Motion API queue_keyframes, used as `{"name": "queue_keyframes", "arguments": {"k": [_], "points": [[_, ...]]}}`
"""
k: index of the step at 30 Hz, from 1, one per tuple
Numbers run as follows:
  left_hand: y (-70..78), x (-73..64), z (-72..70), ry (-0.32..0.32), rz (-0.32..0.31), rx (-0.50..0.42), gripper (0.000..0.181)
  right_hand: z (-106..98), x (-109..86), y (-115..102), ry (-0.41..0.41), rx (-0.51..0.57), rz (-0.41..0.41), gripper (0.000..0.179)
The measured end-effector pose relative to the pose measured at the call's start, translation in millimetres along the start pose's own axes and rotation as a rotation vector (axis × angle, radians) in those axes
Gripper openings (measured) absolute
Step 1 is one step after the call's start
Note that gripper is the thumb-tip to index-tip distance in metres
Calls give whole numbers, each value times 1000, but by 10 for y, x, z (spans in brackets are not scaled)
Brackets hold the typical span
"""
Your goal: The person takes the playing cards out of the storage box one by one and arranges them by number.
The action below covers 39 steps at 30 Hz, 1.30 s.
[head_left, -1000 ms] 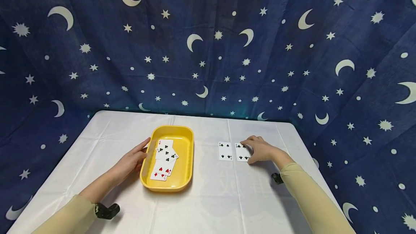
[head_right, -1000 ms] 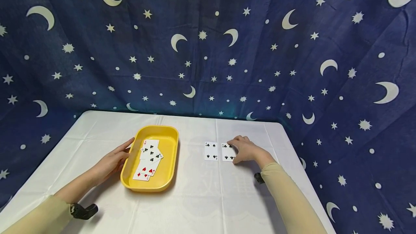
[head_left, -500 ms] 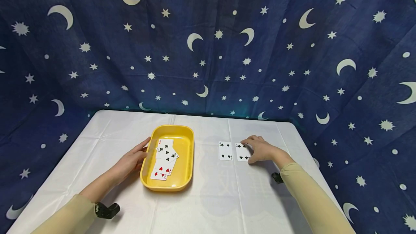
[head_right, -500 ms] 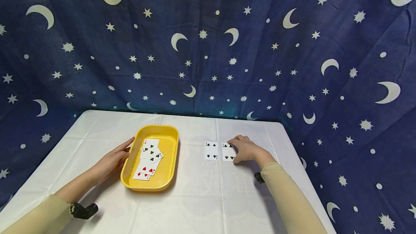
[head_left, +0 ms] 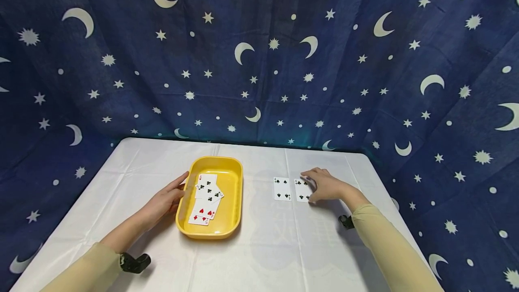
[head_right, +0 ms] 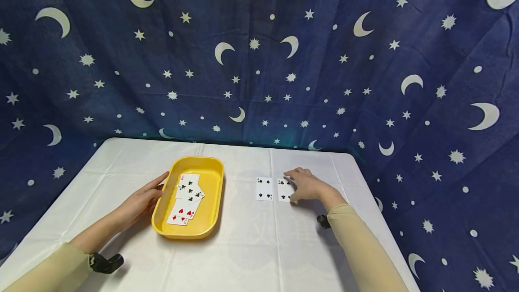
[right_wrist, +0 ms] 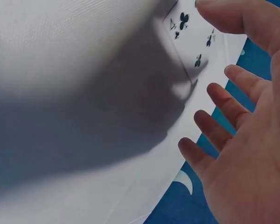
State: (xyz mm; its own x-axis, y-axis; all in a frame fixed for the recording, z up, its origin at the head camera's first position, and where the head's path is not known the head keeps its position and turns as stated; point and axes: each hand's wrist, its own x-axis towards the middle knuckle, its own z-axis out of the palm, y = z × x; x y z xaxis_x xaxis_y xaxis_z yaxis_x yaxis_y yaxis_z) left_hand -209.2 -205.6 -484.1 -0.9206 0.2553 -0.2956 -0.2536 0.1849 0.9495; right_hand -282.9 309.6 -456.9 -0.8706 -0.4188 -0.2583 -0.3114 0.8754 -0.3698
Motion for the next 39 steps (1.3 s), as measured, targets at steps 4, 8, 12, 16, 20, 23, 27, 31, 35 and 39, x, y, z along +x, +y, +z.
{"name": "queue_keyframes", "arguments": {"k": [4, 8, 12, 16, 20, 23, 27, 31, 35, 39], "points": [[-5, 4, 2, 1, 2, -5, 67, -14, 9, -36, 36, 33, -8, 91], [-8, 9, 4, -3, 7, -9, 68, -33, 29, -107, 77, 52, -19, 90], [-6, 7, 3, -1, 7, -3, 68, -48, 63, -182, 108, 40, -40, 88], [-7, 8, 3, 4, 7, 0, 68, -53, 115, -276, 133, 28, -74, 84], [-10, 12, 1, 8, 7, 6, 68, -77, 176, -456, 142, 35, -121, 80], [-4, 12, 1, 7, 6, 9, 68, -106, 235, -649, 137, 41, -158, 79], [19, 6, 4, 10, 0, 12, 69, -125, 349, -934, 126, 19, -210, 78], [47, 15, 10, 17, -13, -1, 70, -122, 469, -1193, 116, -18, -264, 77], [69, 21, 28, 28, -34, -26, 70, -101, 578, -1428, 94, -31, -312, 76], [72, 23, 39, 40, -49, -32, 70, -56, 689, -1647, 67, -55, -368, 76]]}}
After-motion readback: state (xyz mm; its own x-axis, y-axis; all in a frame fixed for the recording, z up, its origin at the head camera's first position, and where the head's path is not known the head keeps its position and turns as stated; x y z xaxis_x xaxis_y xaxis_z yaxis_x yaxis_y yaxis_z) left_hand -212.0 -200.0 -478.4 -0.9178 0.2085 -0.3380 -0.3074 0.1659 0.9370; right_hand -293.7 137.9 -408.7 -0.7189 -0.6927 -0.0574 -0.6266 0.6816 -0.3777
